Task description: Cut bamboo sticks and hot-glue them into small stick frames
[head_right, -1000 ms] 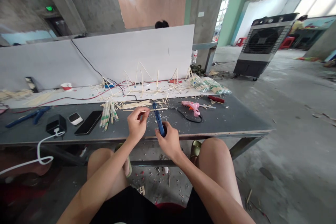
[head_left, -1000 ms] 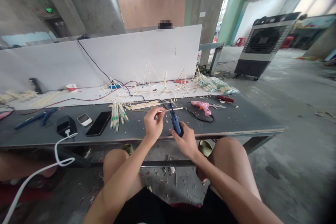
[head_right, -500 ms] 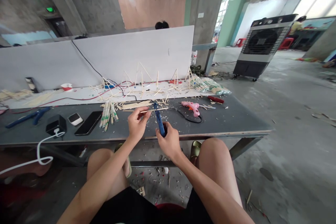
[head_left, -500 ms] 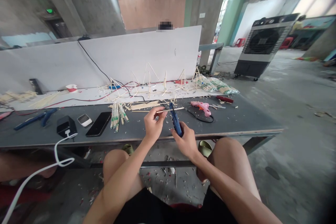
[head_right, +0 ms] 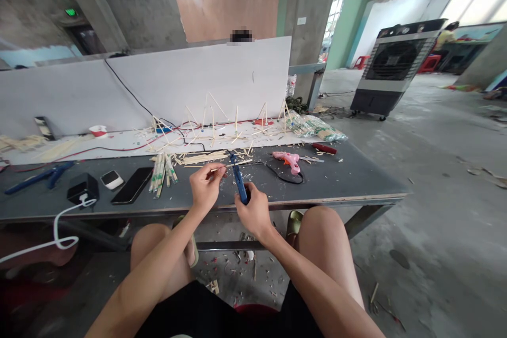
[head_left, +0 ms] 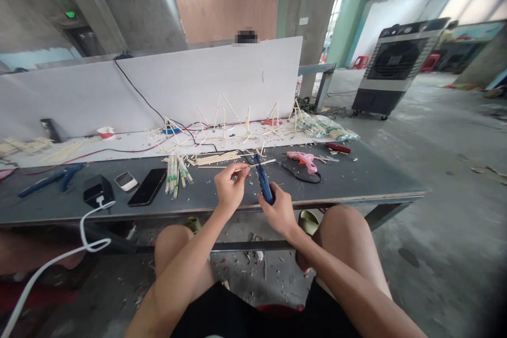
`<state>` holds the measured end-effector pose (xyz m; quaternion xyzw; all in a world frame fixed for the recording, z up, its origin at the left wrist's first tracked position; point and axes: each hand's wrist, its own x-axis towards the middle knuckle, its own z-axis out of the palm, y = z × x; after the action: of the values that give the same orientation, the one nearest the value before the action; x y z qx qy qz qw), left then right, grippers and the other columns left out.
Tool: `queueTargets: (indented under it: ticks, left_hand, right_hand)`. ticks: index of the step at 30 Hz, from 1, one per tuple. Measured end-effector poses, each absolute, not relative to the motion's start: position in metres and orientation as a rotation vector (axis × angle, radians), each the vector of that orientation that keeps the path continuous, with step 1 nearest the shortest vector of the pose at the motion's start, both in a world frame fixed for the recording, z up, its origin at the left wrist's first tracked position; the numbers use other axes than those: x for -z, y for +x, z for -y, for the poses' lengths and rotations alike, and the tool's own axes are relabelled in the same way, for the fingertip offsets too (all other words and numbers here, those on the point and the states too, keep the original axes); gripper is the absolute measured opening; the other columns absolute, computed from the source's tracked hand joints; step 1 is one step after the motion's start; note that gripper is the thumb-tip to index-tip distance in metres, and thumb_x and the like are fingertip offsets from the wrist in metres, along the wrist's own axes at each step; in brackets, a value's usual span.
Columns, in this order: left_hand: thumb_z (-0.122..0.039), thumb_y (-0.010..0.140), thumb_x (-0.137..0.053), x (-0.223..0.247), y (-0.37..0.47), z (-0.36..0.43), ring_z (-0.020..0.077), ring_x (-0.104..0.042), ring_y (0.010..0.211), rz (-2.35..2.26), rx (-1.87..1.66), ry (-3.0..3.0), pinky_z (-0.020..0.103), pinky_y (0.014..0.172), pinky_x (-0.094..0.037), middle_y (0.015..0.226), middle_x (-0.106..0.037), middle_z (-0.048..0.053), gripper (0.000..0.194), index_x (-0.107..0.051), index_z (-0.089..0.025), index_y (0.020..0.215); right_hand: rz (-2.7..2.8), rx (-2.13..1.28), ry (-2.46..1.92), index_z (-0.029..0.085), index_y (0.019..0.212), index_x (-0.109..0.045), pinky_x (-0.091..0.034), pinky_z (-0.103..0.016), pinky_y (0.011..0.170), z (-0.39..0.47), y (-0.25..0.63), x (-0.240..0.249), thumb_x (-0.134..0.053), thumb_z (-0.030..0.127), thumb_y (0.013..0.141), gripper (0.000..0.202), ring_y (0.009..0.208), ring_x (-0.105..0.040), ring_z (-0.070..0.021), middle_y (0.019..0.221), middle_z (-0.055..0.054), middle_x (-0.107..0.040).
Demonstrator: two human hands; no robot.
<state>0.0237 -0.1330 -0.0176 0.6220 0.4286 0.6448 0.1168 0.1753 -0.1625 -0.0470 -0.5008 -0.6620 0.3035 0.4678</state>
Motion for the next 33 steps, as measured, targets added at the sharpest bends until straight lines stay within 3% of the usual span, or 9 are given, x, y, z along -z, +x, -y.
queueTargets:
  ticks: [6, 11, 20, 33]
  left_hand:
    - [-0.042, 0.089, -0.067, 0.018, 0.022, 0.132, 0.0172, -0.069, 0.060, -1.260, -1.885, 1.798, 0.026, 0.056, -0.054, 0.075, -0.073, 0.005, 0.024, -0.072, -0.019, 0.087]
    - [-0.038, 0.094, -0.062, 0.014, 0.020, 0.133, 0.0175, -0.067, 0.070, -1.270, -1.845, 2.093, 0.027, 0.065, -0.053, 0.082, -0.072, 0.007, 0.021, -0.070, -0.020, 0.090]
    - [-0.023, 0.098, -0.050, 0.006, 0.018, 0.134, 0.0163, -0.052, 0.061, -1.350, -1.865, 2.606, 0.028, 0.061, -0.039, 0.065, -0.057, 0.002, 0.021, -0.058, -0.021, 0.079]
    - [-0.016, 0.097, -0.049, -0.003, 0.022, 0.143, 0.0124, -0.047, 0.053, -1.284, -1.828, 2.634, 0.024, 0.055, -0.033, 0.062, -0.055, 0.000, 0.021, -0.054, -0.019, 0.078]
  right_hand:
    - [1.639, -0.726, -1.226, 0.019, 0.085, -0.060, -0.037, -0.026, 0.059, 0.161, 0.176, 0.048, -0.056, 0.032, 0.082, 0.013, 0.058, -0.051, -0.0157, 0.069, 0.000, -0.063]
    - [1.665, -0.690, -1.230, 0.020, 0.085, -0.060, -0.036, -0.027, 0.059, 0.161, 0.175, 0.049, -0.055, 0.031, 0.081, 0.012, 0.058, -0.051, -0.0160, 0.068, 0.000, -0.063]
    - [1.676, -0.744, -1.158, 0.020, 0.084, -0.058, -0.034, -0.026, 0.055, 0.170, 0.174, 0.043, -0.057, 0.034, 0.083, 0.014, 0.055, -0.047, -0.0141, 0.063, 0.003, -0.057]
    - [1.646, -0.791, -1.120, 0.017, 0.092, -0.060, -0.036, -0.025, 0.058, 0.174, 0.176, 0.043, -0.061, 0.034, 0.082, 0.020, 0.059, -0.048, -0.0132, 0.069, 0.002, -0.059]
